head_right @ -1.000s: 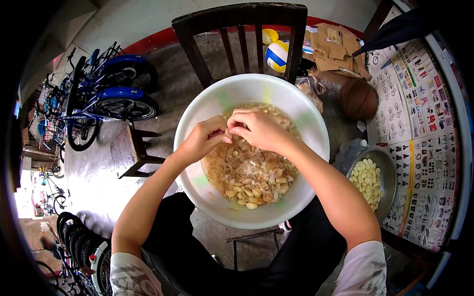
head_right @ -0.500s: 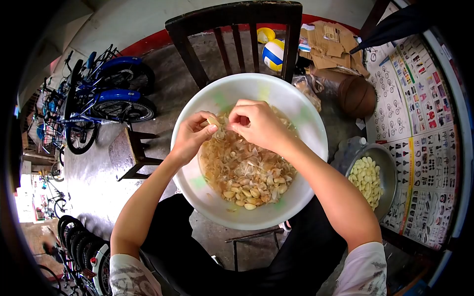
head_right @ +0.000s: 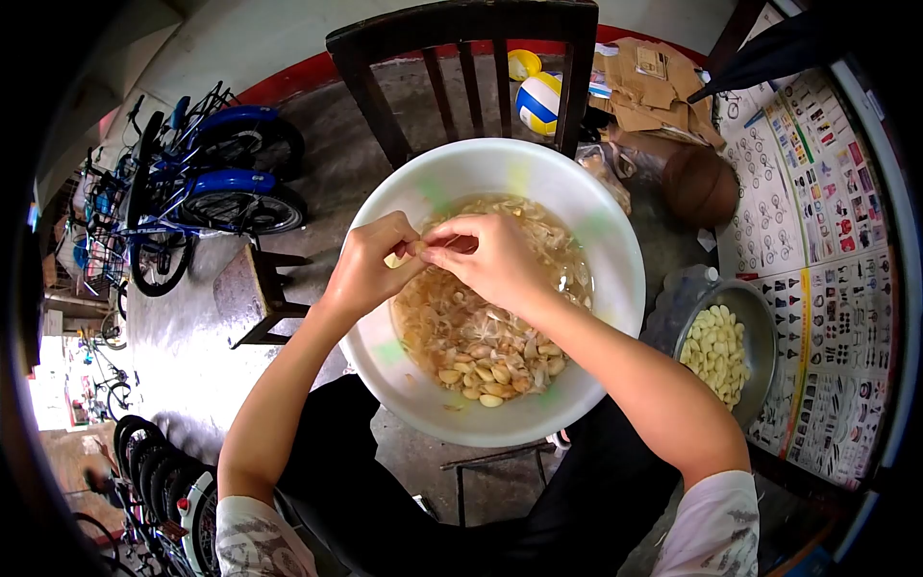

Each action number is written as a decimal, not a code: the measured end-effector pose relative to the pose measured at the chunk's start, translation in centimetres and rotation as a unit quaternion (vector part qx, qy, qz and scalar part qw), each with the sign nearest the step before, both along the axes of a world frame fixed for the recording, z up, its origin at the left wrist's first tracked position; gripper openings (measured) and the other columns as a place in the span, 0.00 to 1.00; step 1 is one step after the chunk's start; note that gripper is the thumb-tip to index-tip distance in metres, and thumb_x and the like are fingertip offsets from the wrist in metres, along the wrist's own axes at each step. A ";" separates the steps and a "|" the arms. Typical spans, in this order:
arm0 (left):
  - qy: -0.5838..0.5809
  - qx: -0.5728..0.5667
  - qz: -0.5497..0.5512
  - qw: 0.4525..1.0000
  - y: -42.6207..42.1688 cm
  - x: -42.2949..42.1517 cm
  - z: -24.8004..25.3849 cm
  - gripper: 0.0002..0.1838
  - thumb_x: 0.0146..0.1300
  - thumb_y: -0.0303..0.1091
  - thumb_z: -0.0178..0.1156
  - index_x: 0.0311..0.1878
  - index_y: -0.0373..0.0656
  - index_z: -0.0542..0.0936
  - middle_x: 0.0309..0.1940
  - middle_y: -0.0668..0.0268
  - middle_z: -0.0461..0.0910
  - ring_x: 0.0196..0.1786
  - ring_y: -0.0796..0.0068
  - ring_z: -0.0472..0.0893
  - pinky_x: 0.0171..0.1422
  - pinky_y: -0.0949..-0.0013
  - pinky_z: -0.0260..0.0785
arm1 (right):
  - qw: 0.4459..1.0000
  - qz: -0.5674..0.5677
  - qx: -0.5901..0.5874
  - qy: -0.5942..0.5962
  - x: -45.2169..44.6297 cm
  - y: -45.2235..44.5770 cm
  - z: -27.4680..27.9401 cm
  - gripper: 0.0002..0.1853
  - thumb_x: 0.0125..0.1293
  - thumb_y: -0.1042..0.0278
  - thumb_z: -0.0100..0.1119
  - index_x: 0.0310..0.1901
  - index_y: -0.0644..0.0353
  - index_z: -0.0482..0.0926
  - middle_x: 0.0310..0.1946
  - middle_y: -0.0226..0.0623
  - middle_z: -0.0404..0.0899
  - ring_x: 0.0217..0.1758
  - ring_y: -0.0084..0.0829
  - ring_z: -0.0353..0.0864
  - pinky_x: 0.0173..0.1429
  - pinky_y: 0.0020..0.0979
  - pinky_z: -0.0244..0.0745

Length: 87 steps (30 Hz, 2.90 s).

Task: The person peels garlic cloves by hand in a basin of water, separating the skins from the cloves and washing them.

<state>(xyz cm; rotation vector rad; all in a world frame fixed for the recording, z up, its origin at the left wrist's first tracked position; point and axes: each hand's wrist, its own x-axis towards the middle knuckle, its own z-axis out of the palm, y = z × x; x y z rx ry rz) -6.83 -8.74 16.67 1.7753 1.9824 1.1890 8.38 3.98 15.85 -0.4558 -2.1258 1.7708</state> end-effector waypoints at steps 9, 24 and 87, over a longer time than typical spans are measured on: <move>0.001 -0.024 0.031 0.999 0.1 0.6 1.7 0.14 0.53 0.32 0.75 0.32 0.36 0.78 0.25 0.65 0.74 0.27 0.73 0.72 0.33 0.68 0.67 | 0.999 -0.043 0.012 0.026 -0.2 0.0 -0.2 0.08 0.61 0.75 0.68 0.42 0.66 0.85 0.35 0.37 0.88 0.36 0.24 0.88 0.44 0.26 0.81; -0.059 -0.039 0.023 0.997 0.0 1.2 2.2 0.09 0.64 0.25 0.62 0.46 0.34 0.85 0.30 0.59 0.76 0.33 0.65 0.76 0.40 0.65 0.69 | 0.986 -0.064 -0.153 0.028 -0.1 0.5 0.6 0.06 0.66 0.80 0.63 0.44 0.68 0.83 0.37 0.36 0.85 0.40 0.23 0.87 0.40 0.23 0.84; -0.392 -0.130 0.081 0.907 -0.4 2.4 1.0 0.11 0.68 0.36 0.65 0.42 0.37 0.81 0.32 0.73 0.76 0.32 0.86 0.67 0.36 0.75 0.61 | 0.907 0.059 0.410 0.074 0.0 1.8 1.6 0.03 0.68 0.72 0.52 0.40 0.60 0.71 0.39 0.34 0.72 0.43 0.38 0.78 0.40 0.39 0.78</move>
